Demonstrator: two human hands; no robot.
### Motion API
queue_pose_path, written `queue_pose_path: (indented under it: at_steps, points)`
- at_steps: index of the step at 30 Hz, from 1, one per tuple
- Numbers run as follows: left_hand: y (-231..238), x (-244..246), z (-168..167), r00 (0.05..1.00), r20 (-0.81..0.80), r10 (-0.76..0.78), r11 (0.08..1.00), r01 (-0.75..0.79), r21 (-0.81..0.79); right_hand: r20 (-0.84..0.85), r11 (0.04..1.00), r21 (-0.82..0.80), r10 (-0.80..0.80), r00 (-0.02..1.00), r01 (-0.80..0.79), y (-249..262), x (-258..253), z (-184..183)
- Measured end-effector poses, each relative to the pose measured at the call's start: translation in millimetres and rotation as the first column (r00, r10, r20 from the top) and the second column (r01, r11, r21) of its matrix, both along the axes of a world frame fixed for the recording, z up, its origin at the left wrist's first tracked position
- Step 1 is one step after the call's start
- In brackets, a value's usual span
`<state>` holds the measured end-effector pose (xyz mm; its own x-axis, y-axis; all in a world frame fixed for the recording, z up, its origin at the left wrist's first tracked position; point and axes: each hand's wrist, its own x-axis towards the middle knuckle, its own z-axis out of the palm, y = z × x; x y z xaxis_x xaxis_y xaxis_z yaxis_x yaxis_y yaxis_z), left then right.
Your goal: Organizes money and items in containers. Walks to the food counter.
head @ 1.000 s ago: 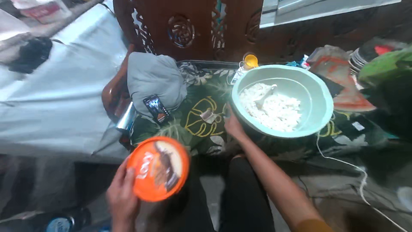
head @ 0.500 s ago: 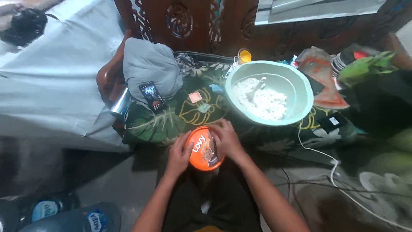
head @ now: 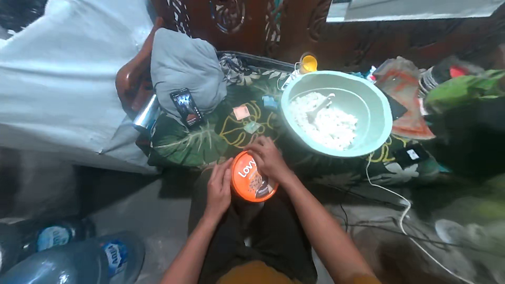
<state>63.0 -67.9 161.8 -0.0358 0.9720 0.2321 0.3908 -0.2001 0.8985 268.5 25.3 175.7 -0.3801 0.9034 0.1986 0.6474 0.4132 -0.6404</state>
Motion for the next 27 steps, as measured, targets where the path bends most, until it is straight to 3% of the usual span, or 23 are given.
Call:
queue_pose_path:
  at_steps: [4, 8, 12, 15, 18, 21, 24, 25, 27]
  points:
    - [-17, 8, 0, 0.993, 0.110, 0.051, 0.998, -0.048, -0.028, -0.050, 0.978, -0.074, -0.200, 0.979, 0.196, -20, 6, -8]
    - [-35, 15, 6, 0.986, 0.040, 0.159, 0.982, -0.154, -0.108, 0.026, 0.940, -0.126, -0.316, 0.948, 0.317, -44, 3, -1]
    - [-35, 11, 8, 0.987, -0.082, 0.139, 0.939, -0.158, -0.306, 0.130, 0.940, -0.250, -0.205, 0.970, 0.232, -43, 16, 22]
    - [-27, 14, 18, 0.998, -0.055, 0.044, 0.900, -0.063, -0.432, 0.021, 0.930, -0.332, -0.159, 0.987, 0.157, -15, 29, 36]
    - [-18, 18, 25, 0.990, -0.123, -0.075, 0.848, -0.001, -0.529, -0.039, 0.915, -0.380, -0.162, 0.986, 0.135, 30, 32, 26]
    - [-12, 20, 27, 0.962, -0.255, -0.099, 0.863, -0.044, -0.503, 0.157, 0.966, -0.240, -0.056, 0.986, 0.093, 81, 16, 5]
    - [-27, 25, 39, 0.946, -0.320, -0.058, 0.947, -0.049, -0.317, 0.376, 0.981, -0.195, 0.075, 0.924, 0.000, 122, -6, -12]
    - [-35, 24, 45, 0.964, -0.261, -0.045, 0.971, -0.019, -0.239, 0.424, 0.978, -0.208, 0.101, 0.900, -0.012, 131, -13, -16]
    - [-47, 14, 61, 0.994, 0.077, -0.081, 0.984, 0.092, -0.150, 0.498, 0.978, -0.211, 0.103, 0.861, 0.005, 145, -26, -17]
